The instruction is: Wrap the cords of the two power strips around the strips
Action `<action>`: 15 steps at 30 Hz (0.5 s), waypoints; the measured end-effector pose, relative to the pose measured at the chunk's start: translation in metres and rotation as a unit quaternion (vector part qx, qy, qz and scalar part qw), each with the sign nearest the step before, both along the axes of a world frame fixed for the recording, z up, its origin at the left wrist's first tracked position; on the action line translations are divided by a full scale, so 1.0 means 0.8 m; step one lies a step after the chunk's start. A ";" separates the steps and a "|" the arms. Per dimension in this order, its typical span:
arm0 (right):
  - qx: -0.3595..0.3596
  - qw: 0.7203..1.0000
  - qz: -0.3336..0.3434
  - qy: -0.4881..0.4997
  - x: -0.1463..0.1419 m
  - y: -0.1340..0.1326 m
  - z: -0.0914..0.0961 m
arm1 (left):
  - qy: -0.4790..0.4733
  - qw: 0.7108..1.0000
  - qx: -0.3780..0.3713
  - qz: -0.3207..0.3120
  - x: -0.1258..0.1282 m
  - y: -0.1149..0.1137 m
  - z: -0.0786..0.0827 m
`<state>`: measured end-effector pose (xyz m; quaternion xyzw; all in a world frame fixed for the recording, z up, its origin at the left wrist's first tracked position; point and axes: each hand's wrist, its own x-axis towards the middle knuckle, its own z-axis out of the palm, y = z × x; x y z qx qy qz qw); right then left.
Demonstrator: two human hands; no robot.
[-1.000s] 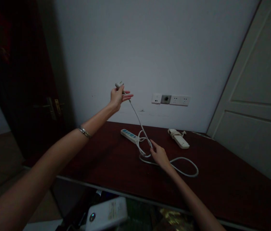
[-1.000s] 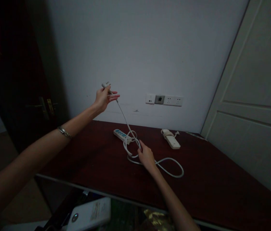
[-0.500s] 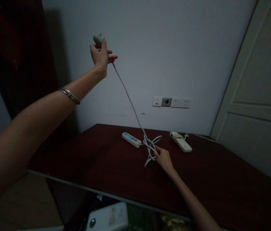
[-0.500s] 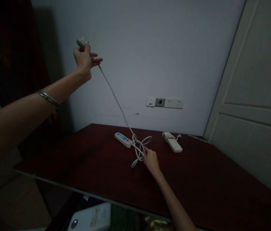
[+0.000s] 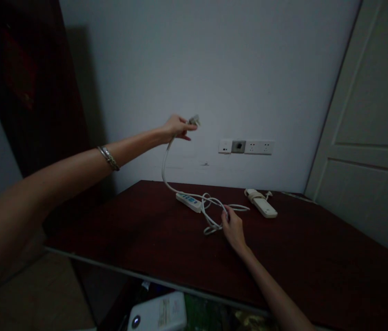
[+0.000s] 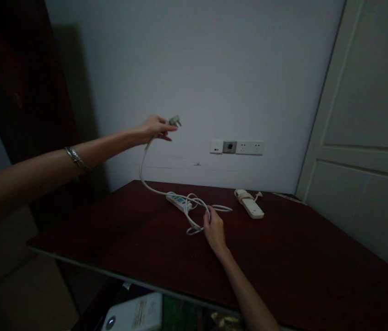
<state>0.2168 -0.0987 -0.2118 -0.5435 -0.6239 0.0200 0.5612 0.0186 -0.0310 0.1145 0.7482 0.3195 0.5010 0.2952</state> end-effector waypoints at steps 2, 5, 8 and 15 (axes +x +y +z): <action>-0.002 1.000 0.000 0.007 -0.001 -0.002 0.001 | 0.051 0.996 -0.052 -0.055 0.015 0.001 -0.055; -0.001 1.000 0.000 0.013 0.000 -0.004 0.001 | 0.100 0.981 -0.107 -0.130 0.032 0.002 -0.138; 0.014 1.000 0.004 0.016 0.001 -0.005 -0.001 | 0.159 0.972 -0.142 -0.094 0.042 0.001 -0.201; 0.065 0.998 0.014 0.010 0.002 0.002 -0.007 | 0.296 0.946 -0.130 -0.022 0.048 -0.005 -0.260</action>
